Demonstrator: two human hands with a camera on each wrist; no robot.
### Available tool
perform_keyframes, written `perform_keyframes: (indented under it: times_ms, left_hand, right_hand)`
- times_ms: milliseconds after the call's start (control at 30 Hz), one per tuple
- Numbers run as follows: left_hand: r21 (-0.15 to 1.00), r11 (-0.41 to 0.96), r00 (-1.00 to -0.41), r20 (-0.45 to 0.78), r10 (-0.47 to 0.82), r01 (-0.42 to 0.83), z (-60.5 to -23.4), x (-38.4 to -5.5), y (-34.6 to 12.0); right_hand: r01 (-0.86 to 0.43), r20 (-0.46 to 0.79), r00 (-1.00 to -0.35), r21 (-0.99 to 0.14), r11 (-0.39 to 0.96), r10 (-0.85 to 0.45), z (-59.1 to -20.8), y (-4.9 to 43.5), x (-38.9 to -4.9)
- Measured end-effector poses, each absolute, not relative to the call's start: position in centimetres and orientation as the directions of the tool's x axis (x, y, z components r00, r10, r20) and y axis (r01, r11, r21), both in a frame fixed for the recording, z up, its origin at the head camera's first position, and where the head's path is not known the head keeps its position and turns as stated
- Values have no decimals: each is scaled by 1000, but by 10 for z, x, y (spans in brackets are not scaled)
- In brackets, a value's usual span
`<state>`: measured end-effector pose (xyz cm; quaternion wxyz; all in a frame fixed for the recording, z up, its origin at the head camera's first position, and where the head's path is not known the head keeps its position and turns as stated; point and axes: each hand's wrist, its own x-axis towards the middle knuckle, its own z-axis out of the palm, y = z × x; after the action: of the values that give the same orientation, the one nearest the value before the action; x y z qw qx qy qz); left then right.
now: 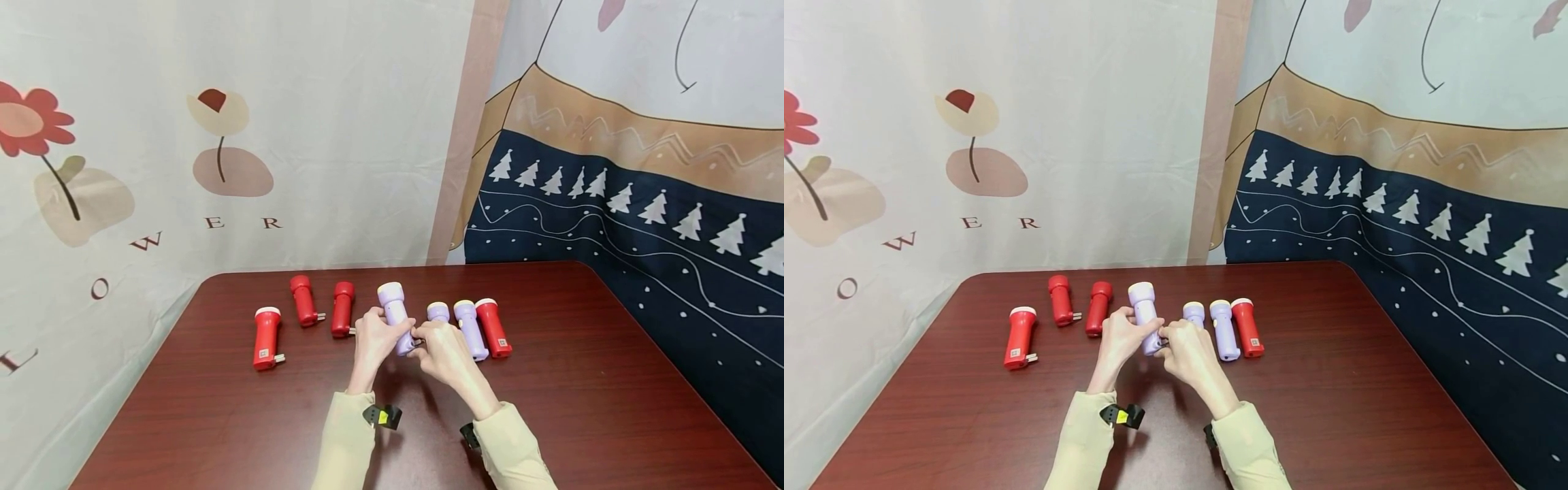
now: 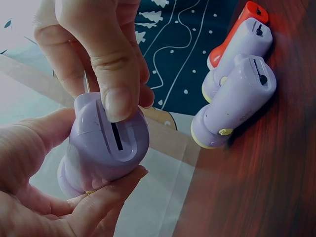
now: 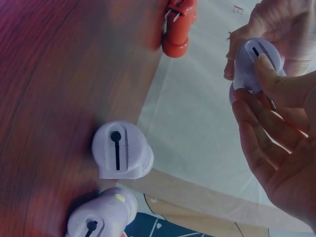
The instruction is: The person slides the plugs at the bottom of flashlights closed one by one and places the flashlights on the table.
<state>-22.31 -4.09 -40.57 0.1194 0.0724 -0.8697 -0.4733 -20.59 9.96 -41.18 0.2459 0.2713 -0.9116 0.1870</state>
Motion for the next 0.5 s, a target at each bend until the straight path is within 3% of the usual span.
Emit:
perform_keyframes:
  times_ms: [500]
  left_hand:
    - [840,541,-960,126,-250,-31,-404,-221,-40]
  right_hand:
    - [-579,547,-734,-194,792,-403,-412,99,-205]
